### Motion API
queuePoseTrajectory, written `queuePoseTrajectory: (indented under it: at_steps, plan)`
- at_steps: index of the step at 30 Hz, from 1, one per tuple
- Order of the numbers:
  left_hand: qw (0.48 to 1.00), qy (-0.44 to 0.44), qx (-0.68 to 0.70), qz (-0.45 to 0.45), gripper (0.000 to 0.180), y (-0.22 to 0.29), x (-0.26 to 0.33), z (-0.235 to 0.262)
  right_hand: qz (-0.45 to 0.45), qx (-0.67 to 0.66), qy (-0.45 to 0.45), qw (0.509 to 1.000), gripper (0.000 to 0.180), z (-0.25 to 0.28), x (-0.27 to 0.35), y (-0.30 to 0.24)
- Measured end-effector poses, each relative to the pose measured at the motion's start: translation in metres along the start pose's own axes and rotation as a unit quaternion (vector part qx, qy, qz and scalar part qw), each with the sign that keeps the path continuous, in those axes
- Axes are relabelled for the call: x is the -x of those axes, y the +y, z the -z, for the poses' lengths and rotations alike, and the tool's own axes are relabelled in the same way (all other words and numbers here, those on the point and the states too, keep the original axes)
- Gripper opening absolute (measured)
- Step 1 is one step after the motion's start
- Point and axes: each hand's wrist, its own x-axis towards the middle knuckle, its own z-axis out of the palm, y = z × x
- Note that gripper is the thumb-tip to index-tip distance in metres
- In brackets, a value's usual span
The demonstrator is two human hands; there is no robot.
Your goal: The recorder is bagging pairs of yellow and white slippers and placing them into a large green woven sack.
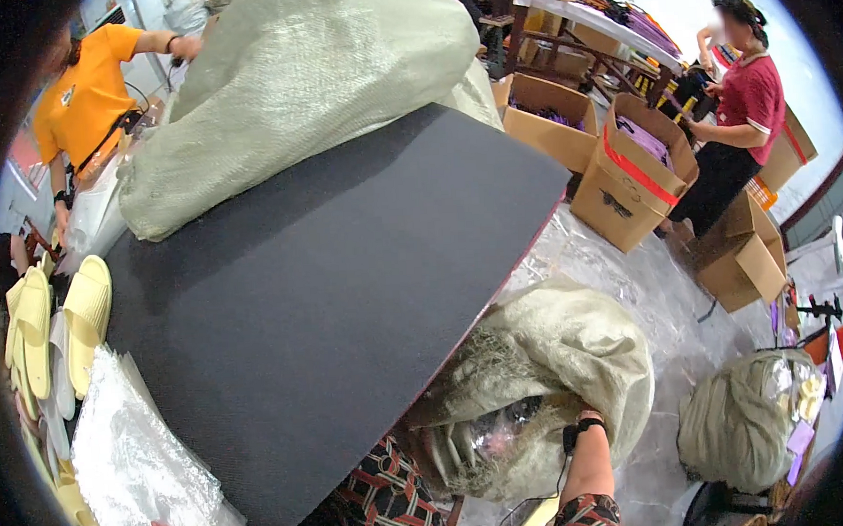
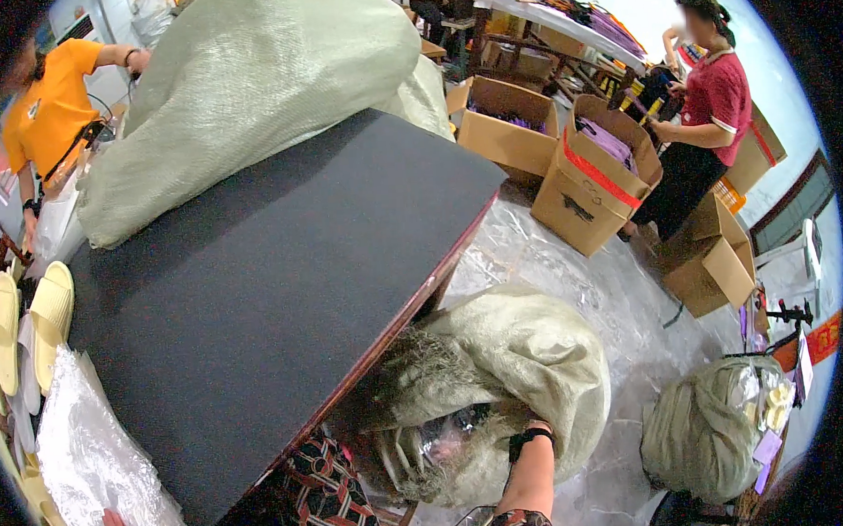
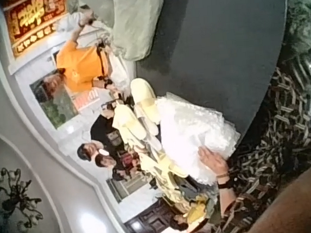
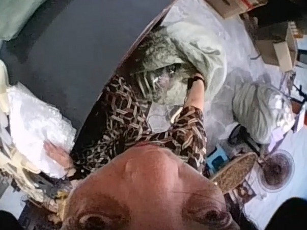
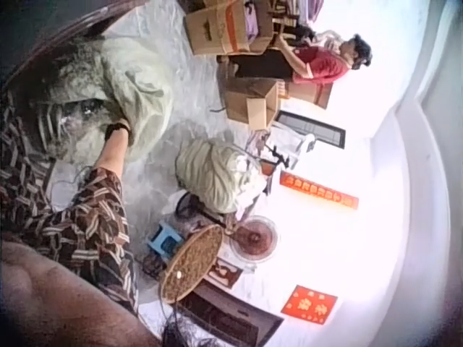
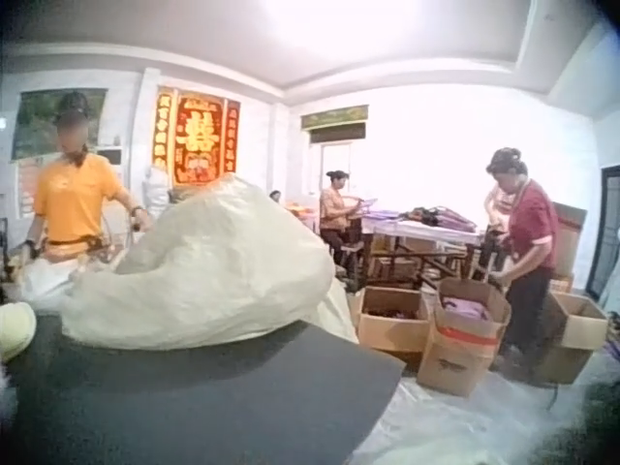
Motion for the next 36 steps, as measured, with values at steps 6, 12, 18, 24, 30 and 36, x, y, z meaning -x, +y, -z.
queuePoseTrajectory:
  at_steps: [6,12,18,24,30,36]
  plan:
    - [1.000,0.017,-0.022,-0.003,0.063,-0.014,0.031,0.012,0.054,-0.038,0.035,0.997,0.058,0.003,-0.031,-0.033]
    - [1.000,0.019,-0.002,-0.009,0.065,-0.020,0.032,0.007,0.080,-0.041,0.065,0.994,0.057,0.028,-0.048,-0.037]
    - [1.000,0.018,-0.003,-0.013,0.065,-0.025,0.033,0.008,0.098,-0.054,0.109,0.988,0.056,0.049,-0.047,-0.036]
    - [1.000,0.026,-0.008,-0.012,0.059,-0.024,0.036,0.008,0.105,-0.064,0.158,0.980,0.055,0.046,-0.013,-0.029]
    - [0.998,0.053,-0.028,-0.014,0.059,-0.029,0.037,0.003,0.075,-0.080,0.200,0.974,0.054,0.049,0.054,-0.015]
    - [0.993,0.101,-0.022,-0.049,0.055,-0.020,0.032,0.014,0.051,-0.094,0.246,0.963,0.053,0.012,0.129,0.027]
